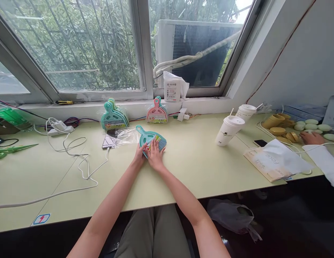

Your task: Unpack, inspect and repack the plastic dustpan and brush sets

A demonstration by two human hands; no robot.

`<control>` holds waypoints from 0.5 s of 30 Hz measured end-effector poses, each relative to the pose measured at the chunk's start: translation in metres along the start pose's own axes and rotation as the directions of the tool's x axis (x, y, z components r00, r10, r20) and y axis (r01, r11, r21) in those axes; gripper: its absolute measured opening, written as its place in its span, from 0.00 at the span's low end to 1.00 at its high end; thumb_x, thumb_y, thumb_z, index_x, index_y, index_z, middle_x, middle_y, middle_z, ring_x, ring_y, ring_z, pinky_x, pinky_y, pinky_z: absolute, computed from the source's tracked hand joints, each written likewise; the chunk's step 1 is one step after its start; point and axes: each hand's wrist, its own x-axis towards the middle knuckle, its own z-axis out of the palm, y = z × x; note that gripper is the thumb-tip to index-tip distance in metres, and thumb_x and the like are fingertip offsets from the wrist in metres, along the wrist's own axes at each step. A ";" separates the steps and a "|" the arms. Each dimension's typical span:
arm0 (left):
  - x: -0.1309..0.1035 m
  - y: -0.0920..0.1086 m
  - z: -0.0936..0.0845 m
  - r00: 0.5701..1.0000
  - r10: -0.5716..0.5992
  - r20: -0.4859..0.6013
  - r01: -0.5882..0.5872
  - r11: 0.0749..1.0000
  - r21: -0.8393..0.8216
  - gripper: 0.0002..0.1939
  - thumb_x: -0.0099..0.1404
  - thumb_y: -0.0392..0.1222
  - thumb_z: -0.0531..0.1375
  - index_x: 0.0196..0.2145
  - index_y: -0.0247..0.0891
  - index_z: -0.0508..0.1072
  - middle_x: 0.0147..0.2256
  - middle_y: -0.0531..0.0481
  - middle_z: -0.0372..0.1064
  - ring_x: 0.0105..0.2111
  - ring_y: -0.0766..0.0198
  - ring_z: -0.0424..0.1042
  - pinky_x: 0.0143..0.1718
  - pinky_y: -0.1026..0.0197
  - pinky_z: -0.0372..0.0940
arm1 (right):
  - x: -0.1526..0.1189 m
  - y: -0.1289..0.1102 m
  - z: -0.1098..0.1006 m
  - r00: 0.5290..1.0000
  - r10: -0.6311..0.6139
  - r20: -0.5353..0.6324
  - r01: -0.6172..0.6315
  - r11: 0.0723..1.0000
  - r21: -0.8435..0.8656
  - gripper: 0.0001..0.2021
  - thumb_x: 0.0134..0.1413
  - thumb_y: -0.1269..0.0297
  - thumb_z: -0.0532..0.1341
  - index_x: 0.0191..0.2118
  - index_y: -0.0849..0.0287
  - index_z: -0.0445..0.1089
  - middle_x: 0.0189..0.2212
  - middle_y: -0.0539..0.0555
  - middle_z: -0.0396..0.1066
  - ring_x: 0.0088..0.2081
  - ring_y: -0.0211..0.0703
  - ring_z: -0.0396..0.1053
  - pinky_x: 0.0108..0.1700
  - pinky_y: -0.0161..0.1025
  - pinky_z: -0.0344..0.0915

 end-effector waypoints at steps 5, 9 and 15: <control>0.003 0.001 -0.003 1.000 -0.005 -0.018 0.005 1.000 0.031 0.26 0.47 0.34 0.67 0.45 0.40 0.66 0.41 0.46 0.71 0.45 0.54 0.71 0.50 0.51 0.64 | -0.001 -0.001 0.006 0.994 0.087 0.071 -0.090 0.995 0.046 0.34 0.62 0.46 0.34 0.67 0.59 0.30 0.67 0.56 0.25 0.68 0.48 0.23 0.60 0.67 0.19; 0.007 0.002 -0.006 1.000 -0.010 -0.012 0.011 0.998 0.062 0.29 0.46 0.31 0.66 0.47 0.40 0.66 0.39 0.47 0.71 0.43 0.53 0.72 0.50 0.48 0.64 | -0.001 -0.002 0.001 0.991 0.119 0.066 -0.126 0.985 0.114 0.34 0.61 0.45 0.35 0.67 0.60 0.34 0.67 0.58 0.27 0.68 0.49 0.23 0.59 0.67 0.17; 0.005 0.007 -0.007 1.000 -0.020 -0.022 0.020 1.000 0.016 0.29 0.46 0.30 0.65 0.47 0.42 0.65 0.39 0.48 0.70 0.42 0.54 0.72 0.47 0.47 0.67 | 0.003 0.009 -0.012 0.928 0.286 -0.240 -0.153 0.877 0.456 0.35 0.61 0.52 0.48 0.67 0.54 0.28 0.68 0.58 0.31 0.68 0.47 0.29 0.64 0.58 0.38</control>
